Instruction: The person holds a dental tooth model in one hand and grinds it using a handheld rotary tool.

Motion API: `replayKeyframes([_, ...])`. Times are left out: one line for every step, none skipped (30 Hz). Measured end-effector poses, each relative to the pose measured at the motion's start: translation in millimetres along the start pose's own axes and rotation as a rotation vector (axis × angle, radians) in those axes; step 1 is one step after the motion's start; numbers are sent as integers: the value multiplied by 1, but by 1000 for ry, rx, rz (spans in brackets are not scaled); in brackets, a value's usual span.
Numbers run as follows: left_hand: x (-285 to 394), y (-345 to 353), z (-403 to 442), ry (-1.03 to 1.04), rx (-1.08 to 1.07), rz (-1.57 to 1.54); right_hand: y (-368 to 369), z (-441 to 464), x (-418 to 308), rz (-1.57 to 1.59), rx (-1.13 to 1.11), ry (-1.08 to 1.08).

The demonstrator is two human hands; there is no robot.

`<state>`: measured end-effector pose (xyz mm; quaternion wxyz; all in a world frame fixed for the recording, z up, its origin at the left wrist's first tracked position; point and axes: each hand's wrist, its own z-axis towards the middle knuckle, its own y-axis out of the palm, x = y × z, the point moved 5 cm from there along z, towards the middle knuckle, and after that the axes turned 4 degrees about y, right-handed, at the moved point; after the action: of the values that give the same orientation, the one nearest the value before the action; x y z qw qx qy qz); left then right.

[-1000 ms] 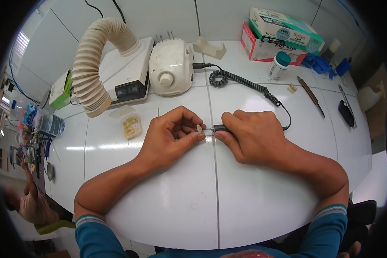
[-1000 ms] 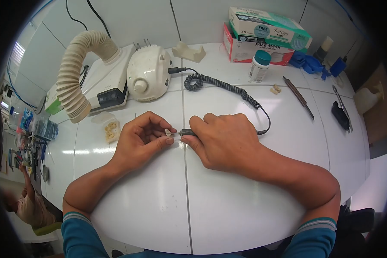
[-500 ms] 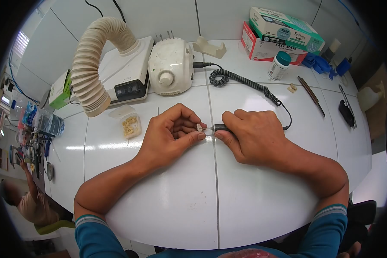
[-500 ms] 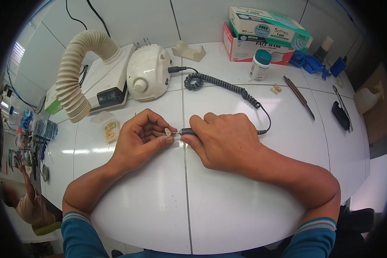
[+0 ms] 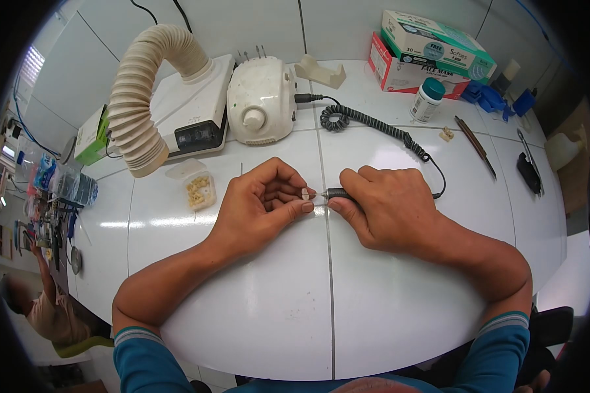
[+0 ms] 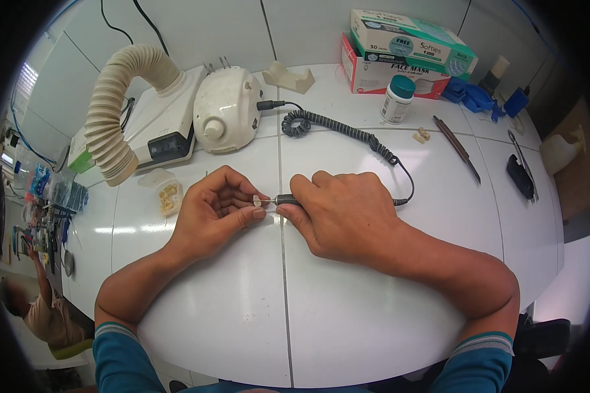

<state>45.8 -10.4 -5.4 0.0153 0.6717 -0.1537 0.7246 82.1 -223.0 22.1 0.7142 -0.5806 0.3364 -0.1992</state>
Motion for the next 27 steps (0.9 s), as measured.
replayKeyframes([0,0,0,10,9,-3,0,0,0,0,0,-2])
replayKeyframes([0,1,0,21,18,-6,0,0,0,0,-1,-3])
replayKeyframes([-1,1,0,24,16,-6,0,0,0,0,-1,-4])
replayKeyframes([-1,1,0,28,15,-4,0,0,0,-3,1,-5])
replayKeyframes([-1,1,0,31,14,-4,0,0,0,-5,2,-5])
replayKeyframes([-1,1,0,11,6,-2,0,0,0,-7,2,-5])
replayKeyframes([0,1,0,-9,-2,-1,0,0,0,-7,0,-2])
replayKeyframes([0,1,0,-29,-10,1,-1,0,0,-7,-3,1])
replayKeyframes([0,1,-1,-21,-15,0,-1,0,0,-7,-5,3])
replayKeyframes([-1,1,-1,-13,-19,-1,0,0,-1,-7,-1,1])
replayKeyframes([-1,1,-1,-5,-23,-1,0,0,-1,-8,3,-1])
replayKeyframes([-1,1,-1,-17,-23,1,0,0,0,-8,8,-2])
replayKeyframes([-1,1,-2,-30,-22,3,1,0,0,-10,8,-3])
replayKeyframes([0,1,-2,-43,-21,4,1,0,0,-12,8,-4])
replayKeyframes([0,1,-3,-51,-19,0,1,0,0,-14,9,-5])
replayKeyframes([1,1,-3,-59,-17,-5,1,0,0,-13,7,-4])
replayKeyframes([0,2,-3,-67,-15,-9,1,0,0,-12,6,-2])
replayKeyframes([0,2,-3,-61,-13,-10,1,0,0,-10,4,0])
replayKeyframes([0,2,-3,-54,-12,-11,1,0,0,-9,2,1])
replayKeyframes([0,2,-3,-48,-10,-12,0,0,-1,-7,0,2])
replayKeyframes([-1,2,-3,-62,-9,-20,0,0,-1,-5,-2,3])
replayKeyframes([-2,2,-3,-77,-7,-27,0,0,-1,-6,0,2])
replayKeyframes([-3,2,-4,-91,-6,-34,1,-1,-1,-7,3,0])
replayKeyframes([-3,2,-4,-110,-14,-21,1,-1,-1,-9,8,-3])
replayKeyframes([0,2,-3,-124,-21,-5,1,0,0,-10,16,-6])
replayKeyframes([1,2,-4,-143,-29,9,1,0,0,-10,18,-8])
replayKeyframes([0,2,-4,-137,-34,12,2,-1,0,-8,17,-8])
